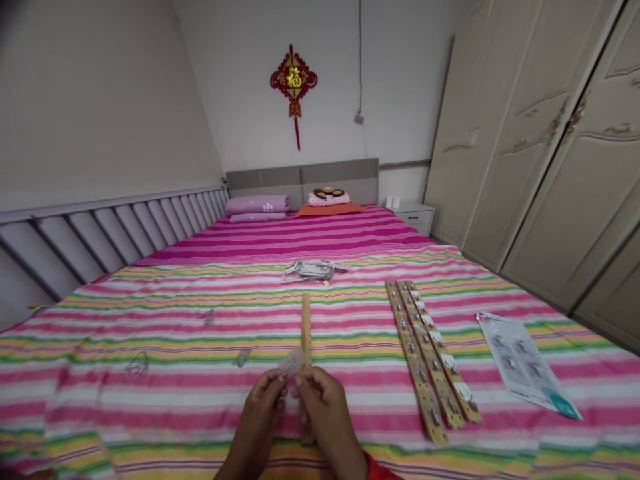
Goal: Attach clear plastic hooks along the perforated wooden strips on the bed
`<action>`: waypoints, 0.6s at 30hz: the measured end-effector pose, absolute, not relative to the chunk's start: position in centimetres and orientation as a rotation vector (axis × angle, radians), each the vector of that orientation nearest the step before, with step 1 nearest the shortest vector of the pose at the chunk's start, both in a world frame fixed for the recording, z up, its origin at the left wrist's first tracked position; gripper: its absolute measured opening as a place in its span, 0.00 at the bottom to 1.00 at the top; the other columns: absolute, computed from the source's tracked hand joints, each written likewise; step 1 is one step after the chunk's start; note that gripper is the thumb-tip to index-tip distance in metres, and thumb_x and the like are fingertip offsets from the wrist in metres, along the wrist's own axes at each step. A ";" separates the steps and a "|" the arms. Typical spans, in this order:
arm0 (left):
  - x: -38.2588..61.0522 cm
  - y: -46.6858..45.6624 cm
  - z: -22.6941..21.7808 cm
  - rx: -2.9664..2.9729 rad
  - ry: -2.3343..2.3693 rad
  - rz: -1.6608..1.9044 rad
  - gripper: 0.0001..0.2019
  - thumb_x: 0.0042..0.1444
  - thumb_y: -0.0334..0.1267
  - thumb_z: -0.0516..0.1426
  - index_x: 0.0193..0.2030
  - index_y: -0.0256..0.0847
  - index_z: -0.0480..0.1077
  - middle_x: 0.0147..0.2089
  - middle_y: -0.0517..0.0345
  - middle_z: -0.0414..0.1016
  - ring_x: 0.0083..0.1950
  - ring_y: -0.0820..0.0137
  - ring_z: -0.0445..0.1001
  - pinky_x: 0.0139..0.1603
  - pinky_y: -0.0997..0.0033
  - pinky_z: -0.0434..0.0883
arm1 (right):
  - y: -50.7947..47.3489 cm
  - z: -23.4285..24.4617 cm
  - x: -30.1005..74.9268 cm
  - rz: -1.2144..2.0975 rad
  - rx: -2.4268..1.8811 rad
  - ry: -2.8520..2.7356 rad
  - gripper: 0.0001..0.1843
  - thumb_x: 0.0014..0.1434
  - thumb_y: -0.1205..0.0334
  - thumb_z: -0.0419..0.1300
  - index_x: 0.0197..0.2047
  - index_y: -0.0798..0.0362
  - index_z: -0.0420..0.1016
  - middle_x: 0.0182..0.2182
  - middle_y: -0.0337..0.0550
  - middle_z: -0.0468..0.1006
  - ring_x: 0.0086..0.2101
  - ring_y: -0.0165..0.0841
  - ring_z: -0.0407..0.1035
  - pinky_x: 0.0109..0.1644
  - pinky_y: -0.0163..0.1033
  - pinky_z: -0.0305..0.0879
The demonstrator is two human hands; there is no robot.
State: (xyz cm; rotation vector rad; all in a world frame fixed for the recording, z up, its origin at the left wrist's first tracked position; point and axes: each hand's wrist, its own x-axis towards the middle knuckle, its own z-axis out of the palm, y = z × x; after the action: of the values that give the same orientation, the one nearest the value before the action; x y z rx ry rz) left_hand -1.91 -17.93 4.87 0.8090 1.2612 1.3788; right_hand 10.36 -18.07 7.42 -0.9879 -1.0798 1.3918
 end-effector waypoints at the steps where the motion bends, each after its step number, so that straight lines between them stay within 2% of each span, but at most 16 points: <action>1: -1.7 -18.1 4.9 0.739 1.234 1.378 0.16 0.41 0.49 0.62 0.33 0.41 0.69 0.23 0.63 0.67 0.24 0.75 0.66 0.23 0.77 0.62 | -18.1 7.4 10.5 1.353 -0.994 -1.032 0.22 0.43 0.42 0.65 0.23 0.54 0.72 0.15 0.33 0.69 0.13 0.24 0.58 0.16 0.30 0.52; 6: -0.2 -18.8 5.5 0.592 1.100 1.376 0.17 0.42 0.49 0.62 0.35 0.42 0.68 0.24 0.65 0.66 0.23 0.77 0.65 0.24 0.77 0.63 | -17.6 7.2 11.0 1.322 -1.032 -0.917 0.24 0.37 0.41 0.68 0.25 0.54 0.74 0.13 0.33 0.68 0.13 0.25 0.56 0.16 0.32 0.51; 10: 0.9 -18.9 5.6 0.520 0.964 1.340 0.18 0.41 0.48 0.64 0.35 0.41 0.67 0.23 0.65 0.65 0.21 0.79 0.64 0.21 0.78 0.60 | -17.5 7.3 11.0 1.280 -1.032 -0.908 0.21 0.39 0.44 0.68 0.25 0.54 0.74 0.12 0.32 0.66 0.14 0.25 0.57 0.17 0.32 0.52; 18: 0.9 -18.1 5.3 0.551 1.000 1.332 0.19 0.36 0.47 0.67 0.32 0.39 0.70 0.23 0.65 0.67 0.23 0.78 0.66 0.25 0.78 0.63 | -16.7 8.5 11.4 1.236 -1.010 -0.968 0.16 0.43 0.49 0.66 0.22 0.52 0.70 0.15 0.32 0.67 0.14 0.24 0.54 0.16 0.31 0.50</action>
State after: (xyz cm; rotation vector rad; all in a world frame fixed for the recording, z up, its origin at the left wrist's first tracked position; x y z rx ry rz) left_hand 0.90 -18.09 5.28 0.5511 0.9997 1.3318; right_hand 11.43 -16.67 8.47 -1.0102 -0.9678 1.2359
